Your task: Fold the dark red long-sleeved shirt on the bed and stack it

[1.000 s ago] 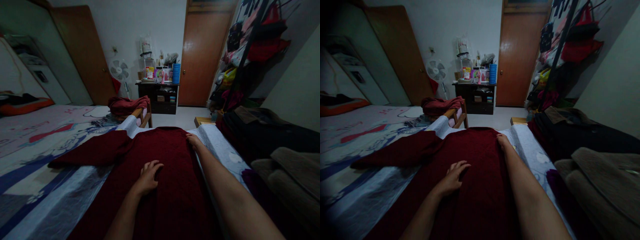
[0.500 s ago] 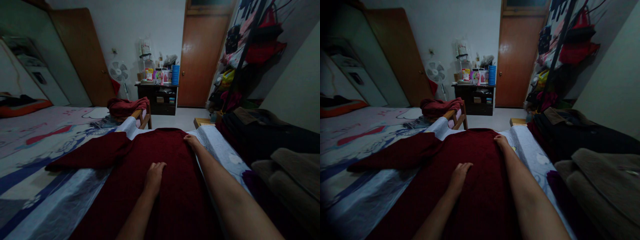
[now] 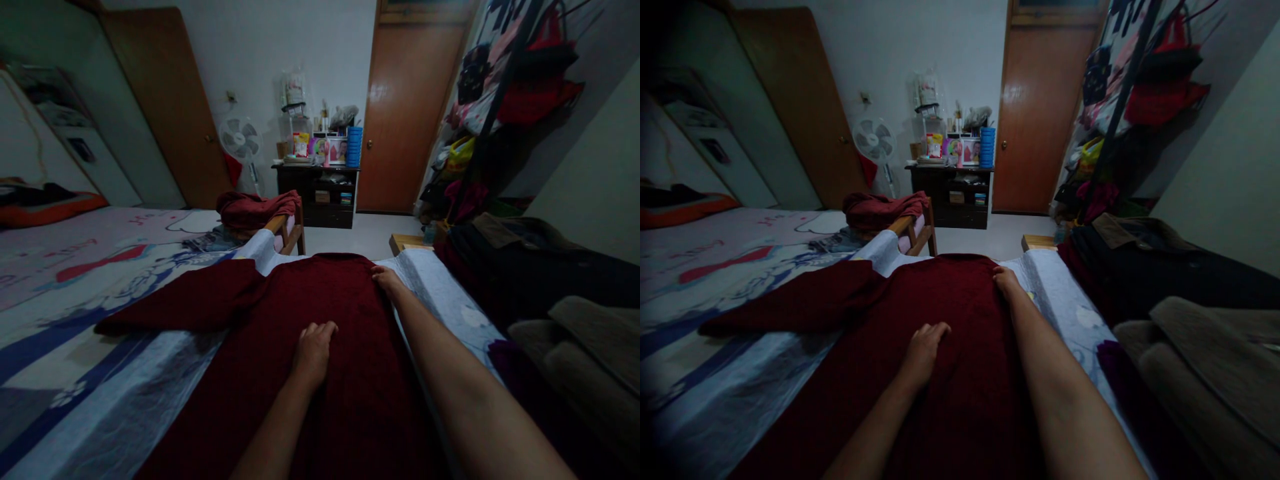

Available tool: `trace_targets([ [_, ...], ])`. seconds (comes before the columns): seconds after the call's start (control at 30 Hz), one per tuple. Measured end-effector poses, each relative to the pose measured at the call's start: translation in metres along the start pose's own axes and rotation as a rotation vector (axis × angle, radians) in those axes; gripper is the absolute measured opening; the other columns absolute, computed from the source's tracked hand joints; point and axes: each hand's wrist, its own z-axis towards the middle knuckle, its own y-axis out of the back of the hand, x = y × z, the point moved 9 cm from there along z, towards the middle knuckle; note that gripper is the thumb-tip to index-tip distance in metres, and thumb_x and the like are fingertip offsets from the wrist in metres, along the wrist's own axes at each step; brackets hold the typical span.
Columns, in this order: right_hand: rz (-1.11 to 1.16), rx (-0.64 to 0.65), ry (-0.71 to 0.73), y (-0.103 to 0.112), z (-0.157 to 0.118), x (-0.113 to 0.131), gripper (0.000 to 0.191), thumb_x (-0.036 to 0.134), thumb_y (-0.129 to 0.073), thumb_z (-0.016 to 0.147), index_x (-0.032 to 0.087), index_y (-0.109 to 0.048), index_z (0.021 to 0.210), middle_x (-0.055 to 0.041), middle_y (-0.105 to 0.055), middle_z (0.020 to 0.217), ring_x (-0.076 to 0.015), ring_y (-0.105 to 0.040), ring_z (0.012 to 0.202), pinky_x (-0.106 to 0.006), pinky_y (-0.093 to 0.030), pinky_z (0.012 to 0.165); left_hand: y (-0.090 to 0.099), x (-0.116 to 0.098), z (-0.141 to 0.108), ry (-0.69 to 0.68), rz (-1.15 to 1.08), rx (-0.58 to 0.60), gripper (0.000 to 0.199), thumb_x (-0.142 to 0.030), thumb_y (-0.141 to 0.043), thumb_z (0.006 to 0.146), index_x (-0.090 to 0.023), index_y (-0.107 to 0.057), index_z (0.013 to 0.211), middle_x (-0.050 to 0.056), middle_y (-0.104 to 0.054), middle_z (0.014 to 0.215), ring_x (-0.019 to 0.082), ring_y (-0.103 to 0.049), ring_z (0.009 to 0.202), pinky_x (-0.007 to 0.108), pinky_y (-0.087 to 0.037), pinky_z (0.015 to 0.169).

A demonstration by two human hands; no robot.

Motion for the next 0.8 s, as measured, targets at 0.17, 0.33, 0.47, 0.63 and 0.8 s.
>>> trace_targets([
  [0.17, -0.028, -0.034, -0.03, 0.0003, 0.0003, -0.0018, 0.014, 0.017, -0.066, 0.061, 0.018, -0.068, 0.075, 0.002, -0.062, 0.059, -0.0129, -0.056, 0.056, -0.022, -0.042, 0.053, -0.0022, 0.0002, 0.0016, -0.009, -0.011, -0.005, 0.035, -0.019, -0.035, 0.093, -0.025, -0.058, 0.119, 0.004, -0.066, 0.116, 0.022, -0.051, 0.103, 0.033, -0.036, 0.087],
  [0.33, -0.032, -0.063, -0.028, 0.0007, 0.0017, -0.0008, 0.009, 0.017, -0.066, 0.061, 0.019, -0.068, 0.069, 0.0026, -0.061, 0.055, -0.0126, -0.055, 0.053, -0.022, -0.041, 0.052, -0.0037, 0.0016, 0.0031, -0.017, -0.016, -0.014, 0.049, -0.021, -0.036, 0.094, -0.027, -0.042, 0.142, 0.005, -0.062, 0.124, 0.022, -0.05, 0.104, 0.034, -0.035, 0.091],
  [0.47, -0.009, -0.059, -0.007, 0.0015, 0.0026, 0.0015, 0.015, 0.013, -0.063, 0.061, 0.018, -0.07, 0.074, 0.0013, -0.065, 0.06, -0.0124, -0.057, 0.055, -0.022, -0.045, 0.055, -0.0065, -0.0015, 0.0017, -0.068, 0.013, 0.041, 0.047, -0.024, -0.038, 0.094, -0.032, -0.046, 0.139, 0.004, -0.064, 0.113, 0.022, -0.05, 0.1, 0.036, -0.034, 0.093],
  [0.63, -0.007, -0.055, 0.031, 0.0022, 0.003, 0.002, 0.02, 0.012, -0.061, 0.062, 0.018, -0.071, 0.078, 0.0004, -0.069, 0.067, -0.0133, -0.062, 0.063, -0.022, -0.049, 0.063, -0.0077, -0.0027, -0.0016, -0.118, 0.019, 0.083, 0.042, -0.028, -0.042, 0.094, -0.037, -0.054, 0.132, 0.004, -0.062, 0.103, 0.021, -0.048, 0.098, 0.035, -0.035, 0.092],
  [0.8, -0.044, -0.067, 0.085, 0.0007, 0.0039, 0.0036, 0.026, 0.009, -0.056, 0.061, 0.019, -0.071, 0.081, 0.0005, -0.07, 0.077, -0.0139, -0.065, 0.074, -0.023, -0.05, 0.071, -0.0041, -0.0047, -0.0057, -0.154, -0.054, 0.069, 0.038, -0.024, -0.046, 0.091, -0.033, -0.063, 0.124, 0.005, -0.06, 0.103, 0.022, -0.047, 0.099, 0.034, -0.038, 0.088],
])
